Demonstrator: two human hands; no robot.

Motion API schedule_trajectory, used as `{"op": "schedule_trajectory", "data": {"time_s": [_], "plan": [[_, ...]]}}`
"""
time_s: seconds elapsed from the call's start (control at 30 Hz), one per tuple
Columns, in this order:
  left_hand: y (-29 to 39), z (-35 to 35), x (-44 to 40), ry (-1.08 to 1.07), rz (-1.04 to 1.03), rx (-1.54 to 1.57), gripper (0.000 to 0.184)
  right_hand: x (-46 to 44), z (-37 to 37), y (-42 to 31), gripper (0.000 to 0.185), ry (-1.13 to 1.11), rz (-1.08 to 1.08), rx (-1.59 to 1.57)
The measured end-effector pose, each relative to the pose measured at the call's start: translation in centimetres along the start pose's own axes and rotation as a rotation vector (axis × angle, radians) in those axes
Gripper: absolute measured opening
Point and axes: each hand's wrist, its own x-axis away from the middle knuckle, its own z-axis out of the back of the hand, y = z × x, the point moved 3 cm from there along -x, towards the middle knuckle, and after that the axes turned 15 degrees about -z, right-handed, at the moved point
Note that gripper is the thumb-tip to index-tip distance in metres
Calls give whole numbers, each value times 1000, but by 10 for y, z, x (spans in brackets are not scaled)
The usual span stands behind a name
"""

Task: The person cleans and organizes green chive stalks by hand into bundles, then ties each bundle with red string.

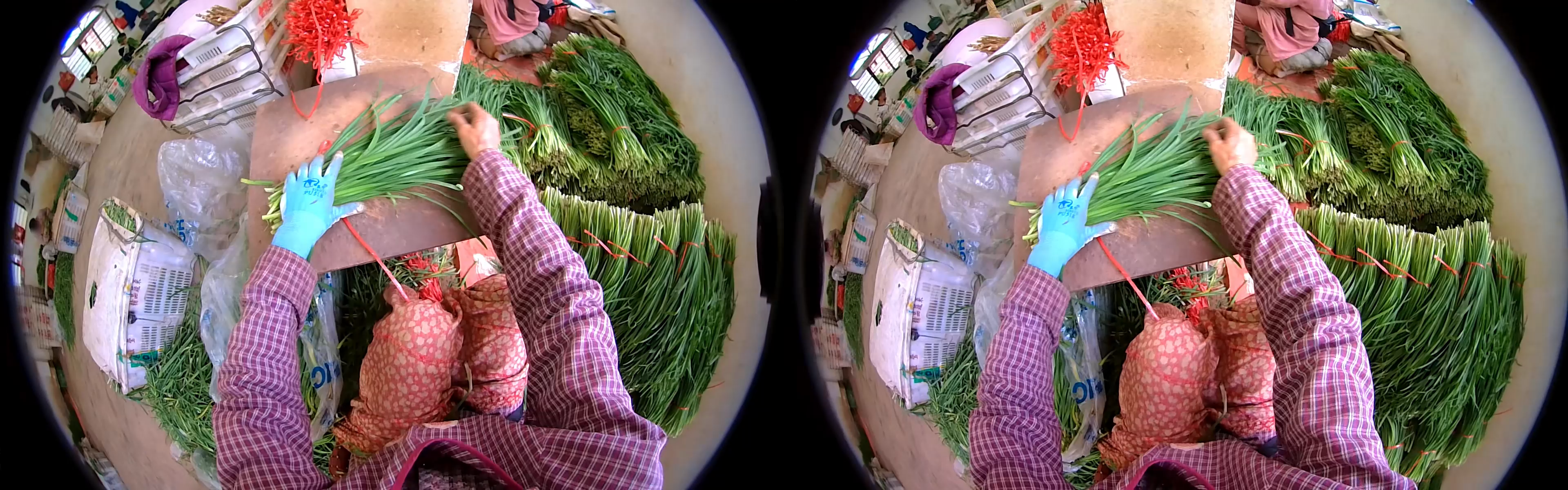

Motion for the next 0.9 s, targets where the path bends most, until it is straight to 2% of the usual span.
{"op": "schedule_trajectory", "data": {"time_s": [0.03, 0.07, 0.17, 0.23, 0.3, 0.33, 0.37, 0.43, 0.47, 0.5, 0.53, 0.57, 0.63, 0.67, 0.7, 0.8, 0.83, 0.9], "plan": [[1, 1, 1, -4, 1, 9, 98, -16, 7, 14, 22, 93, -8, -29], [1, 0, 2, -4, 1, 12, 98, -30, 17, 27, 26, 99, -161, -167], [-1, -2, 0, 31, -3, 5, 98, -65, 58, 53, 26, 181, 14, -412], [-1, -5, 1, 40, -11, -21, 98, -48, 96, 29, 19, 134, 59, -726], [-1, -6, -4, 8, -12, 34, 103, -17, 133, -2, 19, 59, 63, -798], [-4, -4, -2, -28, 0, 89, 108, 6, 150, -18, 17, -14, 18, -659], [-6, 2, 1, -31, 40, 77, 108, 26, 158, -28, 23, -183, 92, -621], [-1, 11, 2, -76, 41, 81, 109, 82, 168, -52, 40, -530, 209, -292], [-1, 13, 4, -77, 72, 71, 109, 116, 162, -62, 33, -883, 194, -305], [1, 16, 6, -12, 65, 45, 110, 145, 153, -69, 25, -1072, 214, -203], [0, 19, 10, 51, 52, 19, 111, 167, 142, -79, 20, -1128, 339, 1], [-5, 20, 15, 48, 65, 15, 111, 181, 131, -84, 19, -967, 674, 120], [-11, 26, 21, 126, 49, 143, 107, 185, 109, -82, 17, -748, 734, 244], [-23, 30, 25, 141, 90, 223, 101, 187, 101, -86, 17, -749, 738, 241], [-35, 37, 34, 242, 156, 269, 79, 184, 95, -93, 17, -690, 751, 198], [-105, 21, 66, 584, 264, 688, 40, 177, 74, -111, 16, -589, 777, 112], [-124, 9, 78, 695, 316, 836, 30, 174, 67, -116, 17, -535, 781, 72], [-146, -7, 98, 651, 352, 749, 28, 164, 42, -117, 18, -527, 773, 74]]}}
